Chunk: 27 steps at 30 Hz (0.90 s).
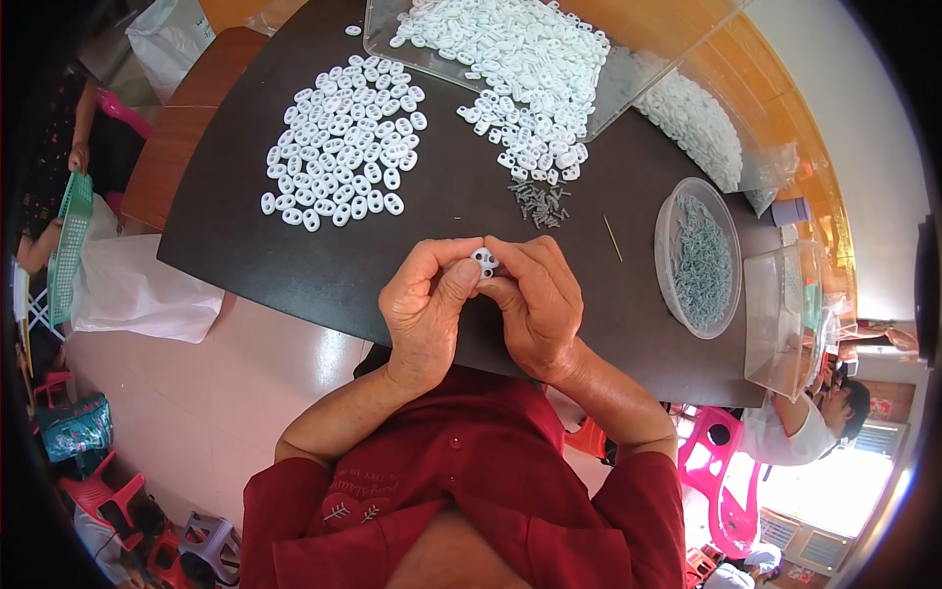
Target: Assembling small white plastic components by manually inserting metal pins.
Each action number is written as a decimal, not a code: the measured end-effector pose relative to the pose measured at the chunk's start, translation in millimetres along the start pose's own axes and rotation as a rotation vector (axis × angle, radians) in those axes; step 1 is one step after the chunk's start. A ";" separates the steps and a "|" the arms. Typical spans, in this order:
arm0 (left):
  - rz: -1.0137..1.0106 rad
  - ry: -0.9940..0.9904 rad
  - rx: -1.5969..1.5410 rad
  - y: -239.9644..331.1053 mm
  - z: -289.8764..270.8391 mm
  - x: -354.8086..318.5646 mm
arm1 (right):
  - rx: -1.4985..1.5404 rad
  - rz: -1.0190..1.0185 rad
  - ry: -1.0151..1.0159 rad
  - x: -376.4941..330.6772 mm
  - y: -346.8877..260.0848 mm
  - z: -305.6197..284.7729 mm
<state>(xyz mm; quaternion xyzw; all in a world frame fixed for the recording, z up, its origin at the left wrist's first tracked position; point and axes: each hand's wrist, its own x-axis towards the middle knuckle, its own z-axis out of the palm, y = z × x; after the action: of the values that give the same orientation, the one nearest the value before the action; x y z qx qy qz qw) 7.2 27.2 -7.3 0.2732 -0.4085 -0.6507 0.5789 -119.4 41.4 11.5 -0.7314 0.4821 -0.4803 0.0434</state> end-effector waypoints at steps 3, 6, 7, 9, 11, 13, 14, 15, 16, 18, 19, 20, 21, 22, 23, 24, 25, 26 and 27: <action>0.052 -0.005 0.033 -3.0 0.0 -1.8 | -0.012 -0.056 0.013 0.2 0.1 0.4; 0.058 -0.011 0.074 -0.8 0.5 -3.4 | -0.028 -0.094 0.017 0.7 -0.7 0.0; 0.057 -0.011 0.075 -1.4 0.3 -3.4 | -0.031 -0.111 0.020 0.9 -1.2 -0.1; 0.117 -0.010 0.054 -3.7 0.0 -2.4 | -0.019 -0.105 0.029 1.2 -2.3 2.3; 0.117 -0.008 0.054 -3.5 -0.2 -2.4 | -0.009 -0.099 0.038 2.0 -2.4 2.7; 0.121 0.002 0.060 -3.4 -0.8 -2.8 | -0.008 -0.119 0.030 3.8 -3.0 3.2; 0.123 0.003 0.035 -4.9 -0.7 -3.0 | -0.004 -0.120 0.030 3.6 -2.7 3.3; 0.125 0.000 0.009 -6.3 -0.4 -2.7 | -0.012 -0.129 0.034 2.9 -1.4 3.3; 0.126 0.000 0.010 -6.1 0.1 -2.6 | -0.020 -0.139 0.039 2.6 -0.5 3.3; 0.087 0.024 -0.005 -5.0 1.2 -3.0 | -0.024 -0.128 0.034 2.5 -0.7 3.1; 0.088 0.024 -0.004 -4.9 0.9 -2.6 | -0.028 -0.116 0.028 2.4 -1.1 2.8; 0.078 0.026 -0.013 -4.8 0.1 -2.0 | -0.027 -0.116 0.029 2.4 -1.6 2.8; 0.068 0.027 -0.023 -4.7 -0.8 -1.4 | -0.008 -0.077 0.025 2.4 -2.2 3.2; 0.068 0.027 -0.023 -3.9 -1.6 -1.6 | 0.011 -0.038 0.022 2.4 -2.9 3.3; 0.047 0.036 -0.020 -2.4 -2.1 -2.2 | 0.012 -0.038 0.022 2.1 -4.0 2.6; 0.025 0.046 -0.017 -1.1 -2.3 -2.5 | 0.026 0.033 0.013 1.8 -5.4 1.0; 0.025 0.046 -0.016 -0.2 -1.9 -2.2 | 0.040 0.104 0.003 1.7 -6.7 -0.5; 0.030 0.043 -0.017 0.5 -1.5 -1.7 | 0.040 0.104 0.003 2.0 -7.8 -2.1; 0.036 0.041 -0.018 1.4 -1.0 -1.4 | 0.099 0.174 -0.022 2.5 -9.4 -4.1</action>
<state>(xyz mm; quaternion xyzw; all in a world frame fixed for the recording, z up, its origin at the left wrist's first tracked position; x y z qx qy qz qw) 9.0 28.4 -6.8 0.2738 -0.3954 -0.6383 0.6010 -116.1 46.2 20.3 -0.6888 0.5191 -0.4901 0.1262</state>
